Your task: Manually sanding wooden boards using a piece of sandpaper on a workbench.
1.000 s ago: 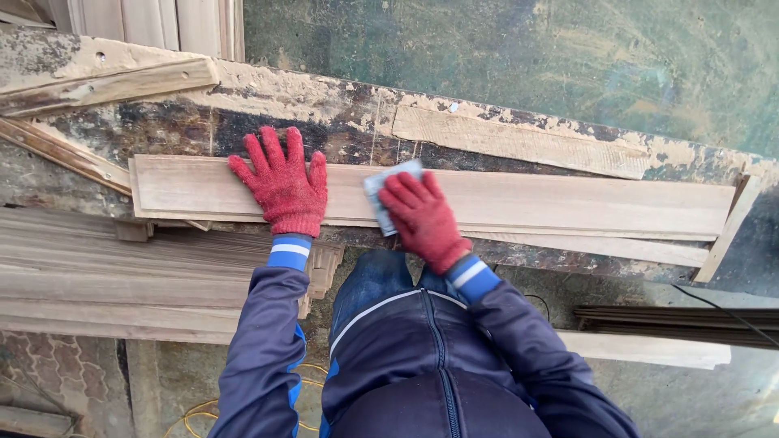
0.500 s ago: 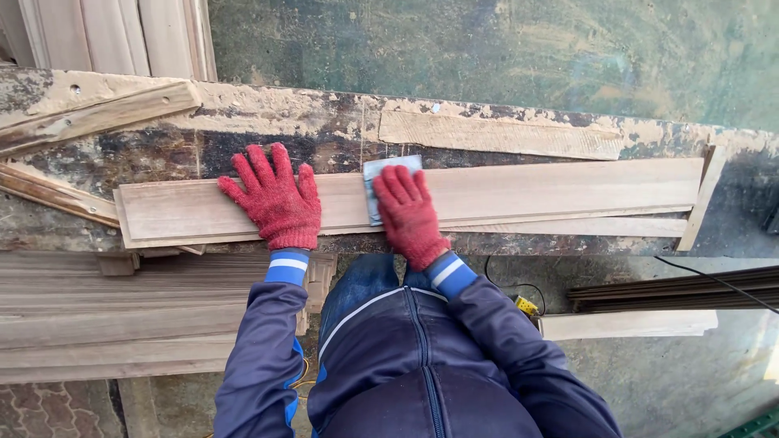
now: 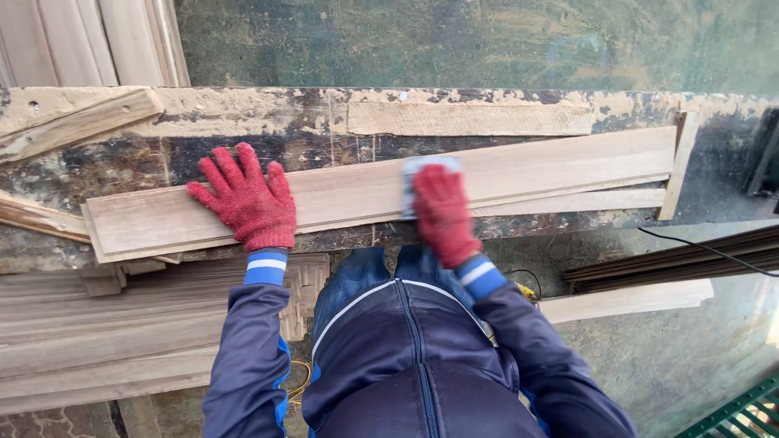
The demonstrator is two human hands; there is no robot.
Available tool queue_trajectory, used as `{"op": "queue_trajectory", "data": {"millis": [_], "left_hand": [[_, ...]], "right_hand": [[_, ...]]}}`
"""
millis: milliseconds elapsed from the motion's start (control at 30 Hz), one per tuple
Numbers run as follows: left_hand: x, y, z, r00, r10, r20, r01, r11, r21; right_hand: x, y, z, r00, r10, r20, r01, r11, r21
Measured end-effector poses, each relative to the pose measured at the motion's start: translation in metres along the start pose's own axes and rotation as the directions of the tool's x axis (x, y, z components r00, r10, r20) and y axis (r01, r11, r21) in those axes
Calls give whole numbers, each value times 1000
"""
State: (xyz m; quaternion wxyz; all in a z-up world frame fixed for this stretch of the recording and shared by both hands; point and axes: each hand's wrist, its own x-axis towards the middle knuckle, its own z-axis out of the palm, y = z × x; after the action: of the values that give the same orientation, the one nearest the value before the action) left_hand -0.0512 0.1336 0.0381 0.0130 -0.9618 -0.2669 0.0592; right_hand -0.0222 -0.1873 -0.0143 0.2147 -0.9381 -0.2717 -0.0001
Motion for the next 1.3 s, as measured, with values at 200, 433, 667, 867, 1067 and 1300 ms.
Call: {"op": "queue_trajectory", "data": {"millis": [200, 433, 667, 867, 1067, 1300], "left_hand": [[2, 4, -7, 989, -63, 130, 63, 998, 5], [-4, -5, 6, 927, 202, -315, -247, 963, -110], [-23, 129, -4, 992, 10, -126, -15, 999, -39], [-64, 279, 20, 976, 95, -195, -121, 985, -126], [-65, 286, 14, 991, 89, -100, -95, 993, -63], [-67, 281, 21, 971, 141, -192, -158, 985, -74]], "right_hand": [[12, 3, 6, 969, -246, 35, 245, 969, 23], [-65, 200, -116, 979, 68, 194, -50, 994, -96], [-101, 322, -167, 995, 60, 77, -46, 985, -169], [-80, 334, -159, 985, -159, 72, 165, 983, -80], [-40, 240, -109, 955, -296, -16, 295, 943, 155], [-28, 230, -112, 938, -346, 11, 340, 926, 164]]}}
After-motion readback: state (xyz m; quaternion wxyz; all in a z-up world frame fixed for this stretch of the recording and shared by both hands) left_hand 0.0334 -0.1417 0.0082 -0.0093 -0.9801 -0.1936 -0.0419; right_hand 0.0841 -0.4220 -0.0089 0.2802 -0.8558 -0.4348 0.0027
